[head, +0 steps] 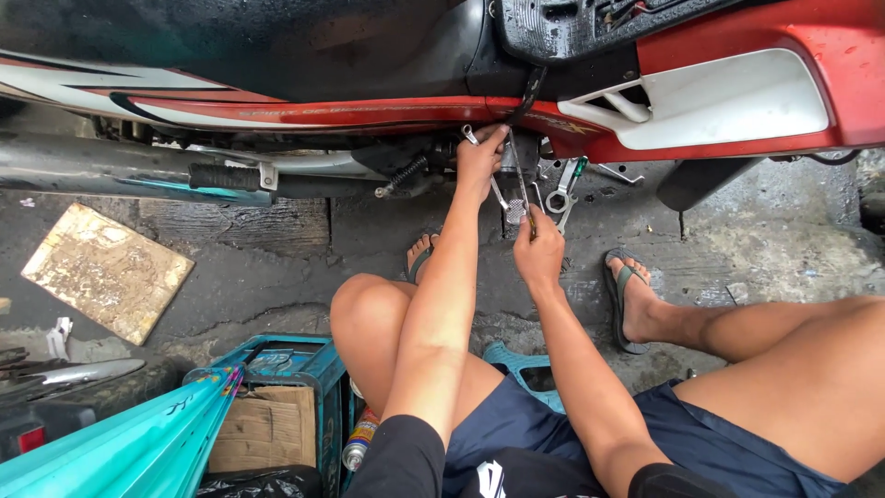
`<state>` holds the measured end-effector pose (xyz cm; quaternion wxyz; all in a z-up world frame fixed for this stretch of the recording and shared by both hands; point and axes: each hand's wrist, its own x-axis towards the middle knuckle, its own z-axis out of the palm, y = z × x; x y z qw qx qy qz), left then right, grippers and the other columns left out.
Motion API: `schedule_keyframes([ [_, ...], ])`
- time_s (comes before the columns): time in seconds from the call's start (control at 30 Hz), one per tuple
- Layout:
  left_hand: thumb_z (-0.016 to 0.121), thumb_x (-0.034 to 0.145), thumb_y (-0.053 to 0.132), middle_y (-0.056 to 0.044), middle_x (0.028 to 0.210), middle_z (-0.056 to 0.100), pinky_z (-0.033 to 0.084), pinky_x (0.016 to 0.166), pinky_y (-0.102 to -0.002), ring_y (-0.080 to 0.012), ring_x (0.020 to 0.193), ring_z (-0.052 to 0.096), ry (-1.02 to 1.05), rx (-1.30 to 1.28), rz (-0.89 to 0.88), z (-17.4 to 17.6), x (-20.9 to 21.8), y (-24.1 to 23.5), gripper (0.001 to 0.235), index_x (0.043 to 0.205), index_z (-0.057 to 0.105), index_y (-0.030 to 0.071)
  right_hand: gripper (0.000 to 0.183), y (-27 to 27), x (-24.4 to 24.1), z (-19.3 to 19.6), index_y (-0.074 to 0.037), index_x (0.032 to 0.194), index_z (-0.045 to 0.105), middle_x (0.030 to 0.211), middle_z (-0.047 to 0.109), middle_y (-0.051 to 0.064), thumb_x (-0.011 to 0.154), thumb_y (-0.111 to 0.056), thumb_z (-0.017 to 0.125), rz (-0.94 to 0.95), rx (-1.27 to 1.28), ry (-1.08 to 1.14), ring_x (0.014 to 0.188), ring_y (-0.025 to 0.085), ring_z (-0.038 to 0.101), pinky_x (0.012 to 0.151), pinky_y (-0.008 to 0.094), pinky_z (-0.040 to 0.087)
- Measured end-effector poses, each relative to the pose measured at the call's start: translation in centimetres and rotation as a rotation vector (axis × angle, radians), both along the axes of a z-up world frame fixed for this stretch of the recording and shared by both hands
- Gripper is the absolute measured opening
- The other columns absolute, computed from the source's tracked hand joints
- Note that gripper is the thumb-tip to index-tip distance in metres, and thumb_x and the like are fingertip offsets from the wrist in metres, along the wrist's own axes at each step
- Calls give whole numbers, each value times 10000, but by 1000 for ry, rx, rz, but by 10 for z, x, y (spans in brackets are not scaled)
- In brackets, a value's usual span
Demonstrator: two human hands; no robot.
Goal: The person uses a wrench and a screwdriver to work on the side panel and engine area of a red motorcycle. They loosen and tighten bolts and screws while sitting on a small stool on a wet paved surface.
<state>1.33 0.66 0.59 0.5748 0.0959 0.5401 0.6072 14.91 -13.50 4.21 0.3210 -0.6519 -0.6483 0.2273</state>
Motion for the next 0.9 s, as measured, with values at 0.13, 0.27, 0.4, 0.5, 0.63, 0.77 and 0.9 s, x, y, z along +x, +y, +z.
schedule_keyframes([
  [0.13, 797, 897, 168, -24, 596, 489, 297, 307, -157, -8, 360, 351, -46, -25, 0, 1, -2, -5, 218, 1009, 737, -10, 280, -3, -1, -6, -14, 1253, 710, 1068, 734, 202, 1020, -143, 626, 5, -31, -8, 1016, 400, 707, 856, 486, 579],
  [0.27, 800, 891, 165, -2, 609, 450, 263, 301, -161, 2, 362, 332, -152, -33, -11, 13, -5, -5, 205, 968, 718, -6, 284, -5, -5, -5, -24, 1266, 704, 1066, 746, 205, 1030, -142, 598, -31, -102, 137, 1009, 399, 714, 847, 505, 570],
  [0.4, 805, 879, 130, 7, 592, 423, 238, 294, -168, 5, 347, 312, -202, -33, 2, 6, -3, -1, 155, 910, 710, 12, 274, -5, -4, -16, -92, 1261, 714, 817, 742, 116, 1046, -191, 578, -69, -236, 244, 739, 294, 732, 670, 461, 544],
  [0.5, 807, 882, 138, 6, 592, 435, 248, 296, -170, 1, 349, 324, -169, -25, 2, 1, -1, -2, 160, 920, 716, 11, 257, -6, -6, -18, -113, 1242, 727, 787, 733, 141, 1027, -194, 613, -82, -220, 205, 752, 327, 731, 674, 477, 537],
  [0.63, 793, 895, 138, 6, 585, 428, 250, 292, -171, 5, 343, 327, -162, 7, 12, 7, 5, -7, 154, 939, 722, 9, 230, -3, -7, -27, -166, 1198, 734, 642, 656, 48, 1042, -184, 566, -115, -306, 394, 477, 166, 602, 446, 330, 468],
  [0.77, 731, 941, 158, 17, 583, 396, 250, 294, -165, -4, 345, 327, -159, 29, 38, 1, 2, -3, 128, 941, 707, 32, 318, 4, -6, -17, -97, 1305, 632, 634, 466, 67, 1104, -164, 395, -55, -525, 981, 335, 146, 398, 287, 269, 325],
  [0.9, 727, 949, 173, 21, 576, 396, 247, 281, -172, -8, 337, 321, -147, 18, -5, 5, 2, -2, 151, 931, 710, 24, 299, 2, 1, -4, -124, 1371, 459, 695, 405, 66, 1108, -234, 370, -27, -718, 1208, 383, 125, 361, 308, 262, 295],
])
